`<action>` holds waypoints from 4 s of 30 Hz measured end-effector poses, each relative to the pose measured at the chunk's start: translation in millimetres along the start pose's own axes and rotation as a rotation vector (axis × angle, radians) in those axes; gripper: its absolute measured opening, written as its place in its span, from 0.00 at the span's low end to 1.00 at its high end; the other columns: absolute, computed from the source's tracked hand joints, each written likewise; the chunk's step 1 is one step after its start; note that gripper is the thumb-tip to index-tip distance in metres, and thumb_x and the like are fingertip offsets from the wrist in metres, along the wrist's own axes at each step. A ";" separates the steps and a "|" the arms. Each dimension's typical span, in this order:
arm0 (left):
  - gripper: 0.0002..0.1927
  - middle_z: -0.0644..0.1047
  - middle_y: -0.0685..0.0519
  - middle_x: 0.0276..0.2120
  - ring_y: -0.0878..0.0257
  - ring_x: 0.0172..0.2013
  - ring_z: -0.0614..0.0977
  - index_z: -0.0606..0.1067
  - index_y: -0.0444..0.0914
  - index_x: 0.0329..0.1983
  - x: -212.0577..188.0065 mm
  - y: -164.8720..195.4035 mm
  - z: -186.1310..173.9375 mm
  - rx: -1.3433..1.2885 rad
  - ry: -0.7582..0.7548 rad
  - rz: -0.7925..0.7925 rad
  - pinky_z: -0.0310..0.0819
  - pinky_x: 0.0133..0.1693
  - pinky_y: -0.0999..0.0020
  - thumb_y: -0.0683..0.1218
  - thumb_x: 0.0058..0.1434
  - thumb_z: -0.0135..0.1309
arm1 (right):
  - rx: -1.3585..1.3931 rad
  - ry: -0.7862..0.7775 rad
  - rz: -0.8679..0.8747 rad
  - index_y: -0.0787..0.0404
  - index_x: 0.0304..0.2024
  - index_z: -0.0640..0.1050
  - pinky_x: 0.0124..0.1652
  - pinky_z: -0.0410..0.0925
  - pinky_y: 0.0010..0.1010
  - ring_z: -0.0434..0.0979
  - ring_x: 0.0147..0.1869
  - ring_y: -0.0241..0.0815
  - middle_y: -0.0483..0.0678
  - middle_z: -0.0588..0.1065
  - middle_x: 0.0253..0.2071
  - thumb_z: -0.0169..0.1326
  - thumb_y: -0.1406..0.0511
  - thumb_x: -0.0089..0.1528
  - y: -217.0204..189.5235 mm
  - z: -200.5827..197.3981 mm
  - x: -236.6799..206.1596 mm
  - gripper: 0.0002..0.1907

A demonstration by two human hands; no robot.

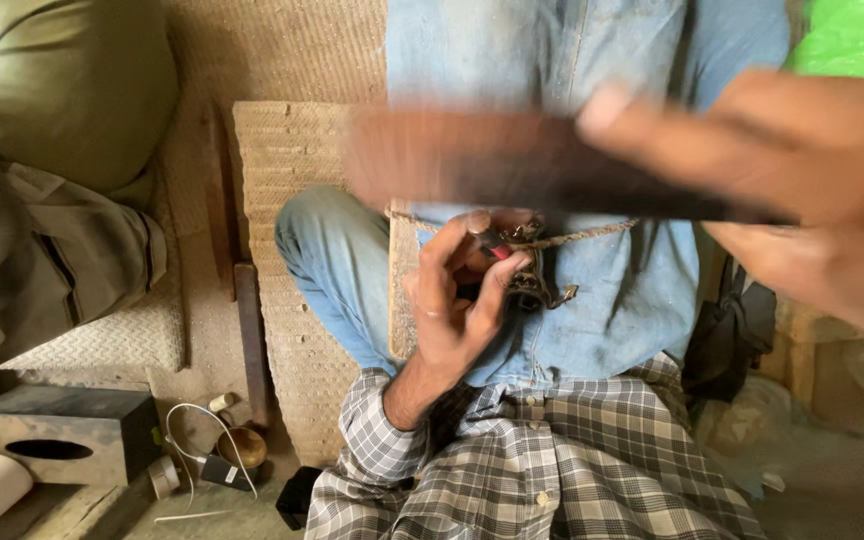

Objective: The person sits on the floor with a brass horse figurine resting on their lap, held by a rope looped around it. They hold a red-handled punch against the figurine and strike it with a wooden mallet, repositioning the punch repeatedly to work the metal surface, then set the figurine down at the end.

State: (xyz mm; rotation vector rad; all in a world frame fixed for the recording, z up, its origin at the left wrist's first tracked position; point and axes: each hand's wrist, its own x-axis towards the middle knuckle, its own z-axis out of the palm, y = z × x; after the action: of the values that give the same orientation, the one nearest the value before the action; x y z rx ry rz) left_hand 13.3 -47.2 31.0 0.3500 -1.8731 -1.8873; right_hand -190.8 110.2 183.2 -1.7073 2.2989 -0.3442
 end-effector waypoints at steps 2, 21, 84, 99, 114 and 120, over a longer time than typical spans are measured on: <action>0.22 0.82 0.47 0.34 0.70 0.26 0.80 0.66 0.32 0.57 2.2 2.1 1.2 0.108 0.019 0.011 0.73 0.29 0.78 0.33 0.66 0.63 | -0.091 -0.061 -0.018 0.48 0.70 0.71 0.27 0.64 0.35 0.67 0.25 0.40 0.46 0.69 0.28 0.65 0.76 0.47 0.7 1.9 -1.3 0.47; 0.26 0.82 0.47 0.35 0.67 0.30 0.82 0.66 0.31 0.62 -2.0 -2.2 -1.7 0.187 0.006 0.007 0.75 0.34 0.74 0.34 0.65 0.64 | -0.202 -0.245 0.057 0.42 0.75 0.63 0.29 0.66 0.30 0.67 0.26 0.35 0.41 0.68 0.29 0.60 0.76 0.48 13.1 10.7 -12.9 0.53; 0.20 0.83 0.43 0.43 0.65 0.36 0.85 0.71 0.33 0.61 5.9 1.7 -10.0 0.224 -0.185 -0.117 0.79 0.39 0.73 0.36 0.67 0.62 | 0.095 -0.374 0.187 0.46 0.78 0.52 0.37 0.70 0.30 0.74 0.37 0.39 0.46 0.74 0.40 0.58 0.71 0.54 28.7 30.0 -34.5 0.52; 0.20 0.81 0.47 0.41 0.63 0.35 0.84 0.72 0.35 0.60 7.6 1.9 -12.5 0.194 -0.159 0.048 0.77 0.36 0.73 0.35 0.67 0.63 | -0.177 -0.408 0.205 0.50 0.78 0.53 0.38 0.69 0.28 0.73 0.38 0.38 0.46 0.74 0.38 0.57 0.70 0.55 34.2 39.2 -50.5 0.49; 0.22 0.81 0.46 0.53 0.57 0.46 0.86 0.68 0.35 0.64 16.6 15.5 -13.5 0.108 -0.192 0.103 0.82 0.44 0.70 0.34 0.69 0.59 | 0.433 -0.066 0.400 0.50 0.78 0.58 0.28 0.65 0.28 0.72 0.27 0.33 0.43 0.73 0.35 0.52 0.77 0.55 40.3 44.4 -65.0 0.48; 0.21 0.81 0.47 0.48 0.58 0.40 0.85 0.68 0.36 0.62 14.6 12.5 -16.2 0.174 -0.205 0.134 0.79 0.41 0.69 0.36 0.69 0.60 | 0.359 0.051 0.193 0.54 0.76 0.56 0.31 0.70 0.30 0.74 0.36 0.39 0.54 0.72 0.42 0.51 0.79 0.51 28.0 37.7 -59.7 0.50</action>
State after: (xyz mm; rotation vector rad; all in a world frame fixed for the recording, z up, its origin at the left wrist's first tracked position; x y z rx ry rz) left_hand 10.4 -68.1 44.7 0.0837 -2.1451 -1.7318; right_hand -186.5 174.1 142.1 -1.3077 2.2439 -0.7166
